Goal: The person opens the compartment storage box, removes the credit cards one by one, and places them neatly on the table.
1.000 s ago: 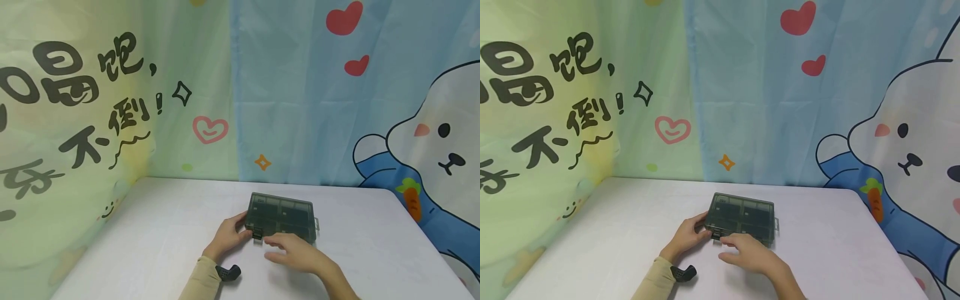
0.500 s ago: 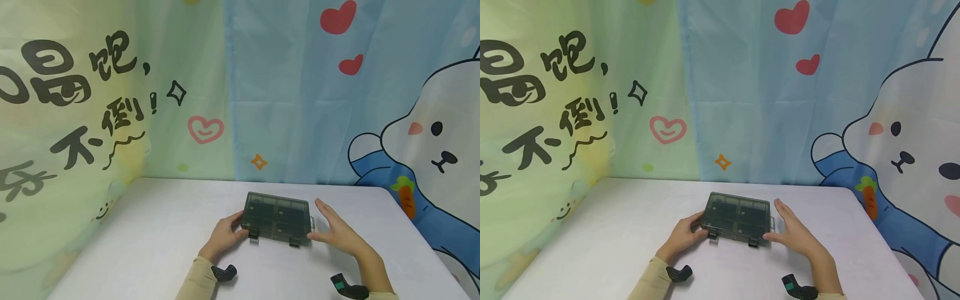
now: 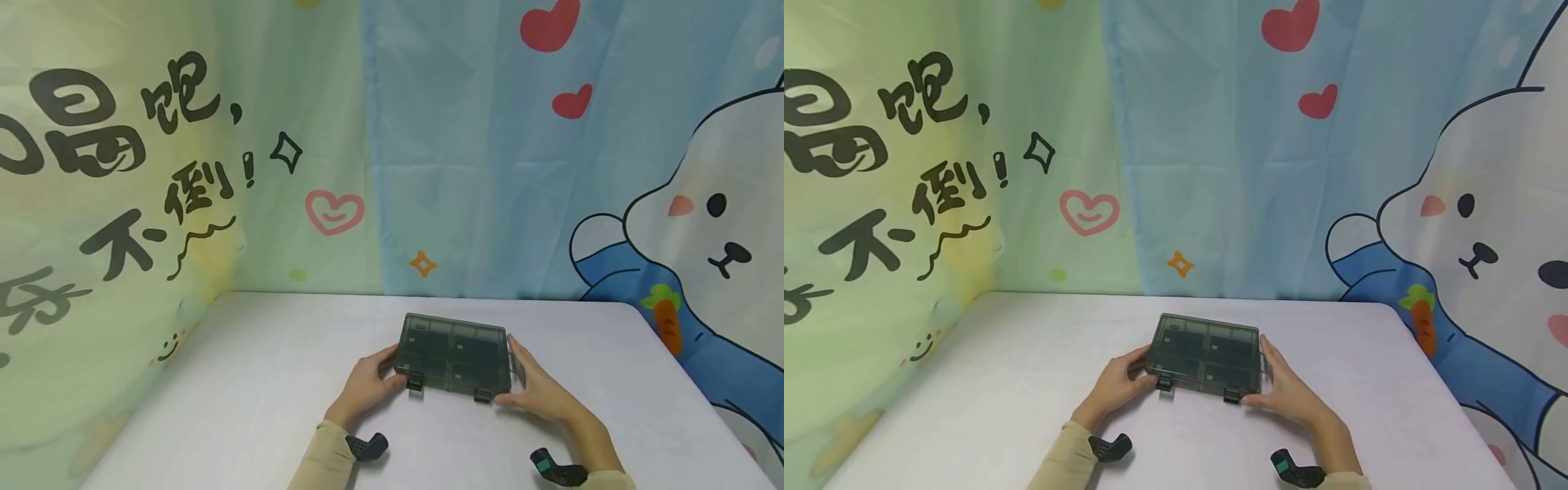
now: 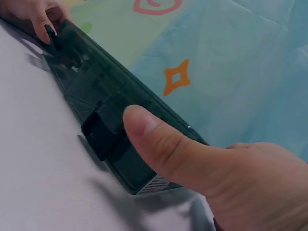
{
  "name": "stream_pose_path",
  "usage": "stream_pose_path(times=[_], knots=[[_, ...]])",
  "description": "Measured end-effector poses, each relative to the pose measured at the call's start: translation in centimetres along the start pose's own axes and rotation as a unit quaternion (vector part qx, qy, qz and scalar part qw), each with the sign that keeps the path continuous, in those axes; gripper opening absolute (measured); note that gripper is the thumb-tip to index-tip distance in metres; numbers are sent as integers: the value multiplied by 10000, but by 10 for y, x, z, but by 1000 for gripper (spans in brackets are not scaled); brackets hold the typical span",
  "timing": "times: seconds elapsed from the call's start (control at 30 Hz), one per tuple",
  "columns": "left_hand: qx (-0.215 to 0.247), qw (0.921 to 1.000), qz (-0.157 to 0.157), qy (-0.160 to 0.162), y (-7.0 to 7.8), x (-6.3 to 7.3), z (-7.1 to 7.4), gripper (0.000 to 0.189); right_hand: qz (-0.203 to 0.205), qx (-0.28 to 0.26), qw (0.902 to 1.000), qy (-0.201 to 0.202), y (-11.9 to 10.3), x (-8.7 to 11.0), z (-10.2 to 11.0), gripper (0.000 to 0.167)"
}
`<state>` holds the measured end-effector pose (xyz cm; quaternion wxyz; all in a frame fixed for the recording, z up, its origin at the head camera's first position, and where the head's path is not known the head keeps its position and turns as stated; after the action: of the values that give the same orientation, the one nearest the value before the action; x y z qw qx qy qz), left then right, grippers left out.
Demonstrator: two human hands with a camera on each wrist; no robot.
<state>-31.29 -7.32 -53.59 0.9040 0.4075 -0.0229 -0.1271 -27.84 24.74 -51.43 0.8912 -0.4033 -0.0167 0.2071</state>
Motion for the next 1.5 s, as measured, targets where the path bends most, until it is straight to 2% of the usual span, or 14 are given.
stream_pose_path(times=[0.23, 0.47, 0.67, 1.0, 1.2, 1.5], knots=[[-10, 10000, -2, 31, -3, -1, -2, 68, 25, -33, 10000, -6, 3, -2, -2, 119], [-47, 10000, 45, 12, -4, 0, -2, 69, -231, 38, 9997, 10, 3, -1, 0, 105], [-19, 10000, 10, 45, -1, -2, -2, 68, -239, 2, 9997, 27, -2, -2, 6, 96], [6, 9999, -70, 84, -1, 2, -1, 65, -496, -268, 9984, 98, -14, -2, 12, 81], [6, 10000, -93, -7, 0, 2, 1, 71, -478, -234, 9977, 420, -15, -4, 13, 70], [120, 9998, -130, -87, -1, 2, 1, 76, -315, 330, 9921, 1173, -22, -2, 12, 57]])
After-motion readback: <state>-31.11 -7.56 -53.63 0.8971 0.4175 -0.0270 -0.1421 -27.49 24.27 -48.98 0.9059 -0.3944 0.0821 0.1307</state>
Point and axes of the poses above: each hand's wrist, its own x-axis away from the middle knuckle, its own z-axis out of the back of the hand, y = z × x, the point moved 3 cm from there along -x, towards the middle knuckle, and after that the axes turned 9 degrees about z, right-handed, at the moved point
